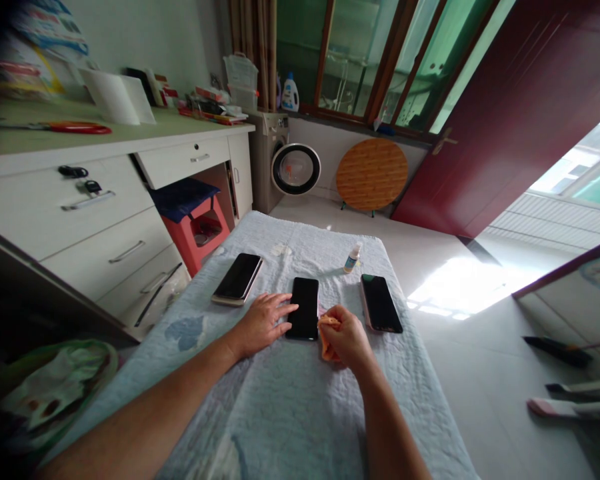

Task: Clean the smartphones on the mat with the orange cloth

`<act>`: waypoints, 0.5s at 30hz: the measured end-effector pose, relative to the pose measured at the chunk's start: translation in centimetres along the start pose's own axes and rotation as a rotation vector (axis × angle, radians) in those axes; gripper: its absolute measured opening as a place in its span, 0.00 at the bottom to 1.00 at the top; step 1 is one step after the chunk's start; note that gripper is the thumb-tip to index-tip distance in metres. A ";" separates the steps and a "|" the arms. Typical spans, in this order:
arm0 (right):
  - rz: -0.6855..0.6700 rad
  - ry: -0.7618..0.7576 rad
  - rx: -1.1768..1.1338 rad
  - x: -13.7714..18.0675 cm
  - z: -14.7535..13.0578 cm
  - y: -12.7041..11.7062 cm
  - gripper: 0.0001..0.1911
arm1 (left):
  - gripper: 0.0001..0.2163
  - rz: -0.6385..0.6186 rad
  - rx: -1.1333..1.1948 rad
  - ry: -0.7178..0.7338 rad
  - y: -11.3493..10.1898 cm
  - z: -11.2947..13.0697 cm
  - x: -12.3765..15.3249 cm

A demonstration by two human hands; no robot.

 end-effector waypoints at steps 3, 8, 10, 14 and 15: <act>0.025 -0.068 0.031 -0.4 0.5 0.2 0.11 | 0.18 0.012 -0.004 0.002 -0.2 0.1 0.0; 0.057 -0.077 -0.059 -0.5 0.5 0.4 0.11 | 0.18 0.006 0.004 0.010 -0.4 0.3 -0.1; 0.069 -0.042 -0.154 -0.4 0.2 0.5 0.13 | 0.17 0.004 0.006 0.009 -0.4 0.4 -0.1; 0.112 0.000 -0.346 -0.2 -0.6 0.5 0.18 | 0.17 0.019 0.020 0.013 -0.7 0.5 0.1; 0.121 0.003 -0.376 -0.2 -0.7 0.5 0.19 | 0.17 0.020 0.023 0.016 -0.8 0.6 0.1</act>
Point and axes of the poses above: each hand's wrist, its own x-axis away from the middle knuckle, its own y-axis out of the palm, z = x × y, the point moved 5 cm from there along -x, towards the middle knuckle, and after that the axes turned 13 degrees about -y, right-handed, at the moved point
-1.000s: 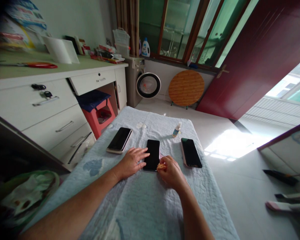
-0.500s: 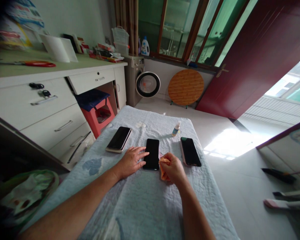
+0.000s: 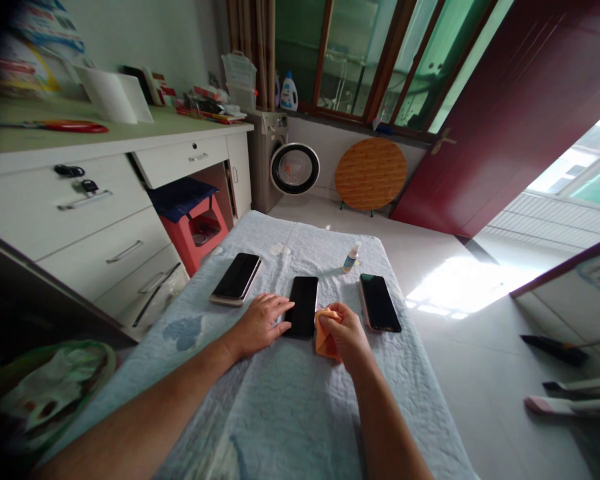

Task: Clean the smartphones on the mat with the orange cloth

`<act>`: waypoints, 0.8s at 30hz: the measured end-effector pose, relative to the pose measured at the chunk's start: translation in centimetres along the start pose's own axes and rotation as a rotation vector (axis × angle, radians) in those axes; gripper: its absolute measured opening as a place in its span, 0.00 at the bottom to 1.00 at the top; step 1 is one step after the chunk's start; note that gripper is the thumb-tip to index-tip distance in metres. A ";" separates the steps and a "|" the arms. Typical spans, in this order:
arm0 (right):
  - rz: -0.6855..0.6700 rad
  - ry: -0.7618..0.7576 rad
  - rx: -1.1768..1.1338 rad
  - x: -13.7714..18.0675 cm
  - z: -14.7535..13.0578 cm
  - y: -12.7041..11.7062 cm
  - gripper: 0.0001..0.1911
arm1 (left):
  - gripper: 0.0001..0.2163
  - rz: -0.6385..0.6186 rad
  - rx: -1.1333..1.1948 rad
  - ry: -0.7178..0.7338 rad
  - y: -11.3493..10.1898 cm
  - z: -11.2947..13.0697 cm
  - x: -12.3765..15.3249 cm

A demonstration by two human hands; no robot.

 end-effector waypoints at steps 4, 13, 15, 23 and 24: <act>0.016 -0.007 -0.066 0.1 -0.3 -0.1 0.20 | 0.28 -0.006 -0.011 0.022 -0.2 0.4 0.3; -0.077 -0.086 -0.137 0.4 -1.3 0.8 0.17 | 0.33 -0.005 -0.012 -0.011 -0.4 1.1 0.5; -0.111 -0.096 -0.110 0.5 -1.5 1.1 0.16 | 0.30 0.000 -0.002 -0.036 -0.4 1.2 0.5; -0.262 -0.147 -0.152 0.9 -1.7 2.4 0.13 | 0.26 0.050 0.122 -0.105 -0.9 1.5 0.8; -0.273 -0.147 -0.171 1.0 -1.6 2.5 0.12 | 0.28 0.061 0.134 -0.116 -0.9 1.5 0.9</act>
Point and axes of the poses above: each hand's wrist, its own x-axis away from the middle knuckle, its own y-axis out of the palm, z = x × y, the point moved 5 cm from there along -x, towards the middle knuckle, and after that the axes turned 13 degrees about -y, right-handed, at the moved point
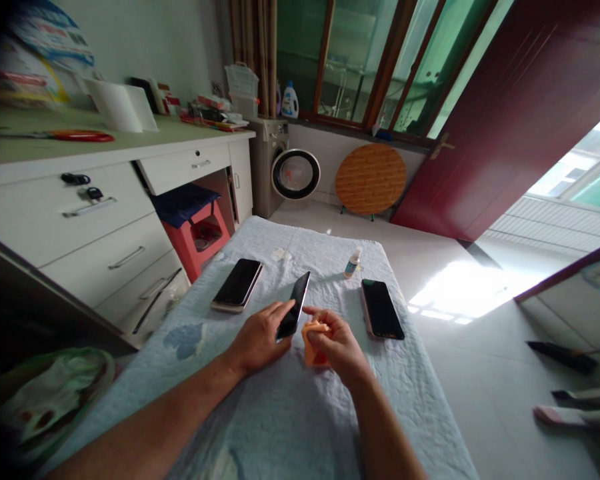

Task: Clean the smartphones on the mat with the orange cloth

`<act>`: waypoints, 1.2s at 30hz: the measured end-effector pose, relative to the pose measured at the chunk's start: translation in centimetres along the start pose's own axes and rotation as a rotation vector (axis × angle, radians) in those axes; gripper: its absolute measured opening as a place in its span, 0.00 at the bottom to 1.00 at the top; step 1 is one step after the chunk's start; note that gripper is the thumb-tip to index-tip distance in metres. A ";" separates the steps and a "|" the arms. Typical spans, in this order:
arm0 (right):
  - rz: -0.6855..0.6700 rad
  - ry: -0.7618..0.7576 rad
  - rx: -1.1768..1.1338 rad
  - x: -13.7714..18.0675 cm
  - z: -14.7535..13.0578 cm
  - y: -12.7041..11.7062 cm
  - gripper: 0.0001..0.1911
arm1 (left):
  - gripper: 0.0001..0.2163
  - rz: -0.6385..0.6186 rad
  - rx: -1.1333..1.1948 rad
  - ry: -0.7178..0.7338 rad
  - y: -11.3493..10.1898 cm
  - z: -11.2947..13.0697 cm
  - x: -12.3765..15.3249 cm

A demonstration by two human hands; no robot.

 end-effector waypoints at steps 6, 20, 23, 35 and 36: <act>-0.039 0.023 0.042 -0.2 0.7 0.6 0.11 | 0.26 0.126 0.035 -0.072 -0.1 -0.7 -0.3; -0.015 -0.018 0.307 -0.5 2.4 0.2 0.12 | 0.27 0.052 0.330 -0.254 -0.2 -1.3 -0.7; -0.008 -0.014 0.275 -0.6 2.6 0.1 0.12 | 0.25 -0.016 0.425 -0.230 0.1 -1.1 -0.6; -0.009 -0.003 0.266 -0.5 2.5 0.3 0.10 | 0.23 0.020 0.241 -0.304 0.1 -2.3 -1.2; -0.004 -0.005 0.270 -0.5 2.5 0.3 0.10 | 0.23 0.024 0.212 -0.309 0.2 -2.4 -1.2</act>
Point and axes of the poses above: each hand's wrist, its own x-axis away from the middle knuckle, its own y-axis out of the palm, z = x × y, the point moved 5 cm from there along -x, towards the middle knuckle, and after that the axes turned 13 degrees about -y, right-handed, at the moved point
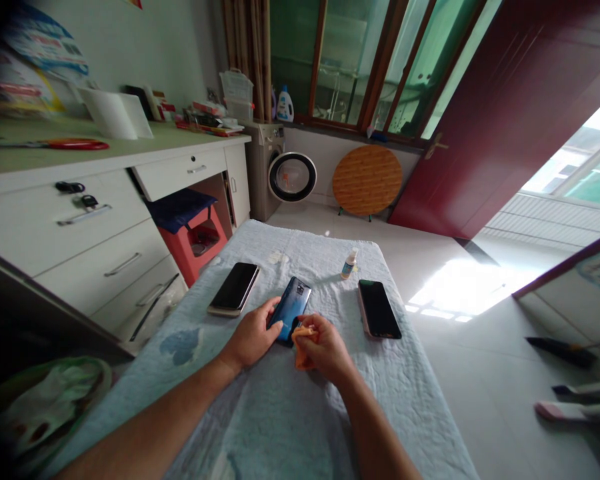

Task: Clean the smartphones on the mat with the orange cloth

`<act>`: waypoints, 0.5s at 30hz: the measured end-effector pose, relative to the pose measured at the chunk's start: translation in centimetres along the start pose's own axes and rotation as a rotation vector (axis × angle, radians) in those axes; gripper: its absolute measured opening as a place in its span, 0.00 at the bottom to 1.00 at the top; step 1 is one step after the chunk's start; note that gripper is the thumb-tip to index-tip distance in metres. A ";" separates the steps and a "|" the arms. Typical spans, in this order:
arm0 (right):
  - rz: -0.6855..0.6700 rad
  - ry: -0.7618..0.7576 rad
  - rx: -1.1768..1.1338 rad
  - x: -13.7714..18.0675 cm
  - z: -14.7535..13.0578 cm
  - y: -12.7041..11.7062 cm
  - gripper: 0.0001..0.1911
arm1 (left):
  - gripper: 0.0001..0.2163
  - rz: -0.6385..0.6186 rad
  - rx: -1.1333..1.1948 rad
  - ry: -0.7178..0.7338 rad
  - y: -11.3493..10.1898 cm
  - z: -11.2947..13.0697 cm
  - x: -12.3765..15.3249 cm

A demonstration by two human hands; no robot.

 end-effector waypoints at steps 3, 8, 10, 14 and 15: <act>0.013 -0.008 0.013 0.0 0.1 -0.1 0.10 | 0.21 0.008 -0.051 -0.006 0.1 -0.1 -0.1; 0.028 0.001 0.050 0.0 0.5 -0.4 0.10 | 0.16 0.049 -0.126 0.045 -0.3 0.0 -0.2; 0.038 0.006 0.063 0.1 0.5 -0.6 0.11 | 0.15 0.047 -0.138 0.049 -0.3 0.0 -0.2; 0.054 0.007 0.094 0.2 0.4 -0.9 0.13 | 0.15 0.034 -0.139 0.043 -0.3 0.1 -0.2; 0.055 0.012 0.098 0.3 0.4 -0.9 0.14 | 0.15 0.033 -0.146 0.041 -0.3 0.1 -0.2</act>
Point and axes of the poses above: each hand's wrist, its own x-axis away from the middle knuckle, its own y-axis out of the palm, z = x × y, the point moved 5 cm from there along -x, towards the middle knuckle, and after that the axes turned 13 degrees about -y, right-handed, at the moved point
